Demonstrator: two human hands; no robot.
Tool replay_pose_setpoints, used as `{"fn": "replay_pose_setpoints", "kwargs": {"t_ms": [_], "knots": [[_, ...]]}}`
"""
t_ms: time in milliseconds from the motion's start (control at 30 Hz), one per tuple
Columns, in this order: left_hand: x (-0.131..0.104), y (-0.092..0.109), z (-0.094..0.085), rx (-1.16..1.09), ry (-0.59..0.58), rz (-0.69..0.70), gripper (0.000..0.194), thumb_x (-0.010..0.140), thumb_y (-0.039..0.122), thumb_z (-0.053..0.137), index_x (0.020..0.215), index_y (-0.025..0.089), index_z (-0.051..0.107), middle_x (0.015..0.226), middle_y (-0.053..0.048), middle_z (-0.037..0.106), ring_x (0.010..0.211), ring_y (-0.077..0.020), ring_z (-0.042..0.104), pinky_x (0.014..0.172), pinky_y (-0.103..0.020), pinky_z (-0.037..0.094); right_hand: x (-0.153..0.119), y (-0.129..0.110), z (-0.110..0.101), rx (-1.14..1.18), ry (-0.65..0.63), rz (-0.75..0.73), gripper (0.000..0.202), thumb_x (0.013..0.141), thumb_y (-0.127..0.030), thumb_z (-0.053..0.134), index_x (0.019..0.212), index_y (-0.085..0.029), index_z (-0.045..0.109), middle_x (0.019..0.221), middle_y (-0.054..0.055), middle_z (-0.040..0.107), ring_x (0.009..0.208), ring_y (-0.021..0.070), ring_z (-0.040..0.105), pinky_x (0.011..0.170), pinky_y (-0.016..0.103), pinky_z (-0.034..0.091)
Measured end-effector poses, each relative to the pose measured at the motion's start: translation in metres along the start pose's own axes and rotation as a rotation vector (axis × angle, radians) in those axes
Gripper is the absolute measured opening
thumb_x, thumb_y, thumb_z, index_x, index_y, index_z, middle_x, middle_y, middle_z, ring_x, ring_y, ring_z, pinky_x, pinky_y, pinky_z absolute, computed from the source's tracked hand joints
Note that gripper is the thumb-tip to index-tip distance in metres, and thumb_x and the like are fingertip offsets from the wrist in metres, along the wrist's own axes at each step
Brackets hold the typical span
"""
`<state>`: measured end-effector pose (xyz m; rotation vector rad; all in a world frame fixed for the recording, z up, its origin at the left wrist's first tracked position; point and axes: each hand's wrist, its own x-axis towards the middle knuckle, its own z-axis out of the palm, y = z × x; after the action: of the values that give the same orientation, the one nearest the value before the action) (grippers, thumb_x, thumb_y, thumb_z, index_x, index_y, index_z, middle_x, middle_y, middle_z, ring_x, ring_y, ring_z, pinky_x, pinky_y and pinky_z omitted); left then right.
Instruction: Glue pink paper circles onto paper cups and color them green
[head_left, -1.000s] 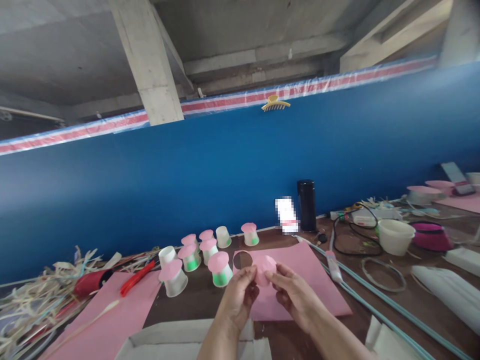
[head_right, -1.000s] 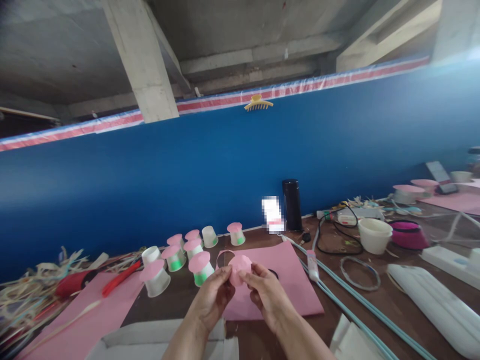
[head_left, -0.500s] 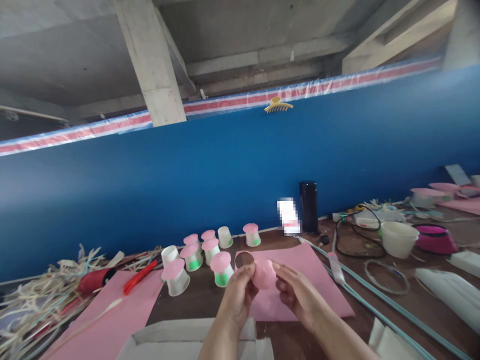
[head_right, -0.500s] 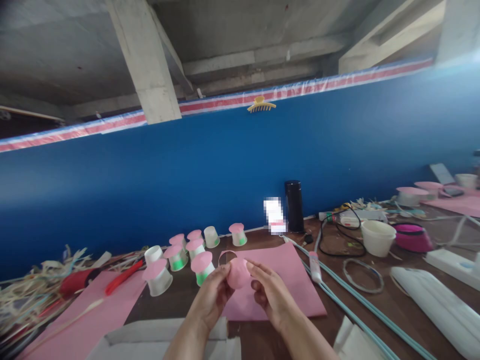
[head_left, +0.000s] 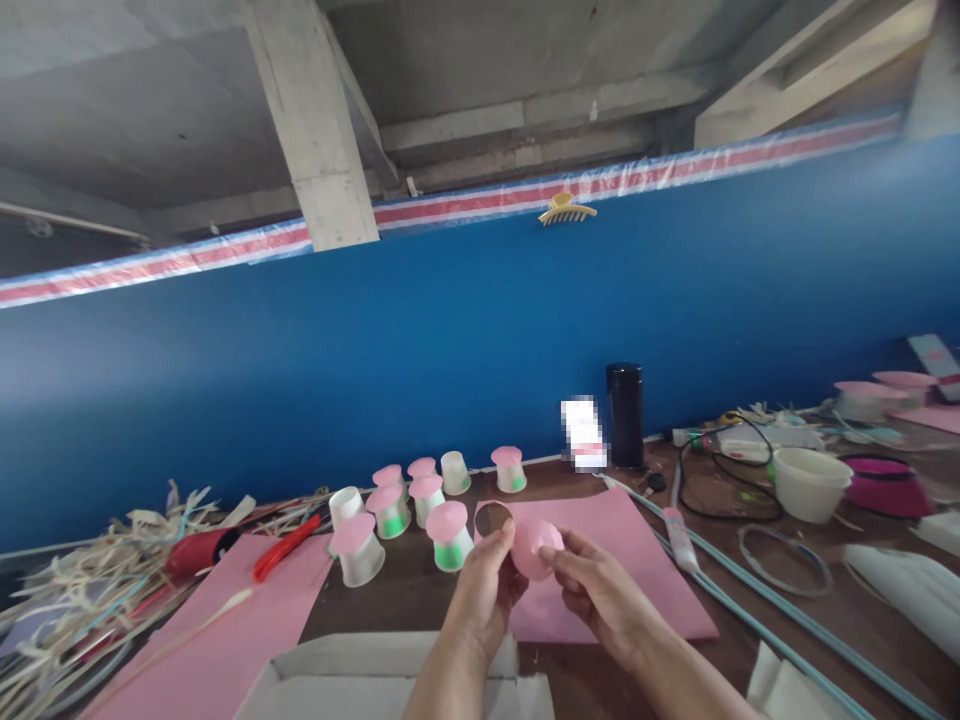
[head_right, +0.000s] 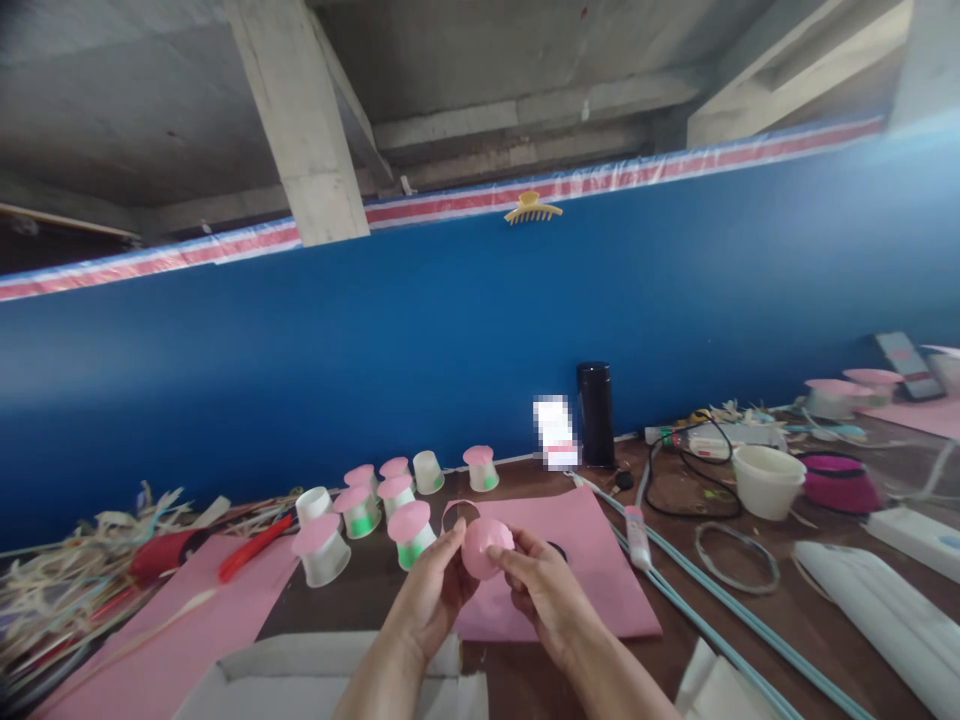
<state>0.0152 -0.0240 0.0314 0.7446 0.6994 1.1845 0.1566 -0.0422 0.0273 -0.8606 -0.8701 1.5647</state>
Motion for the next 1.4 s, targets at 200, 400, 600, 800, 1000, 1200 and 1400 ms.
{"fn": "replay_pose_setpoints", "kwargs": {"t_ms": [200,400,600,800,1000,1200,1400], "knots": [[-0.002,-0.001,-0.001,0.066,-0.090,-0.062,0.031,0.071,0.034,0.074,0.092,0.014,0.065,0.083,-0.004,0.062,0.071,-0.0087,0.054,0.062,-0.018,0.039,0.003,0.001,0.000,0.028,0.047,-0.015,0.041,0.069,-0.032,0.074,0.105,-0.019,0.059,0.056,-0.009,0.032,0.047,0.0027,0.022,0.041,0.014,0.016],[0.012,-0.020,-0.008,-0.028,0.006,-0.009,0.031,0.064,0.032,0.079,0.083,0.014,0.063,0.078,-0.002,0.062,0.065,-0.0079,0.053,0.056,-0.017,0.037,0.009,0.003,-0.014,0.033,0.176,-0.089,0.047,0.071,-0.041,0.073,0.110,-0.020,0.058,0.058,-0.007,0.039,0.049,0.0044,0.031,0.040,0.014,0.020],[0.027,-0.034,-0.014,-0.151,0.078,0.061,0.039,0.058,0.036,0.082,0.073,0.013,0.055,0.064,0.002,0.052,0.053,-0.0042,0.041,0.048,-0.016,0.029,0.025,-0.019,-0.016,-0.046,0.323,-0.306,0.044,0.071,-0.043,0.071,0.109,-0.022,0.060,0.073,-0.002,0.054,0.050,0.0047,0.034,0.038,0.016,0.021],[0.027,-0.036,-0.012,-0.181,0.062,0.097,0.042,0.059,0.043,0.080,0.069,0.014,0.051,0.062,0.004,0.046,0.052,-0.0041,0.037,0.049,-0.017,0.028,0.068,-0.064,0.046,-0.420,0.208,-0.436,0.039,0.081,-0.047,0.055,0.109,-0.021,0.059,0.085,0.001,0.060,0.051,0.0056,0.041,0.040,0.019,0.028],[0.043,-0.051,-0.013,-0.116,0.217,0.067,0.052,0.045,0.049,0.084,0.064,0.017,0.047,0.055,0.007,0.043,0.048,-0.0047,0.035,0.049,-0.019,0.029,0.147,-0.068,0.106,-0.898,0.079,-0.324,0.020,0.083,-0.032,0.060,0.096,-0.017,0.065,0.086,0.003,0.065,0.071,0.0111,0.058,0.063,0.023,0.047],[0.047,-0.052,-0.009,-0.041,0.232,0.031,0.046,0.048,0.043,0.082,0.055,0.019,0.043,0.047,0.007,0.038,0.044,-0.0056,0.034,0.048,-0.021,0.030,0.211,-0.043,0.120,-1.342,0.115,-0.125,0.034,0.089,-0.034,0.055,0.119,-0.018,0.053,0.119,0.008,0.056,0.100,0.0192,0.059,0.084,0.041,0.050],[0.042,-0.044,-0.005,0.047,0.249,0.017,0.029,0.054,0.036,0.075,0.053,0.019,0.051,0.044,0.003,0.042,0.047,-0.0125,0.044,0.050,-0.026,0.035,0.243,-0.020,0.125,-1.566,0.131,0.003,0.036,0.089,-0.034,0.055,0.120,-0.017,0.053,0.120,0.008,0.056,0.101,0.0198,0.058,0.084,0.041,0.050]]}}
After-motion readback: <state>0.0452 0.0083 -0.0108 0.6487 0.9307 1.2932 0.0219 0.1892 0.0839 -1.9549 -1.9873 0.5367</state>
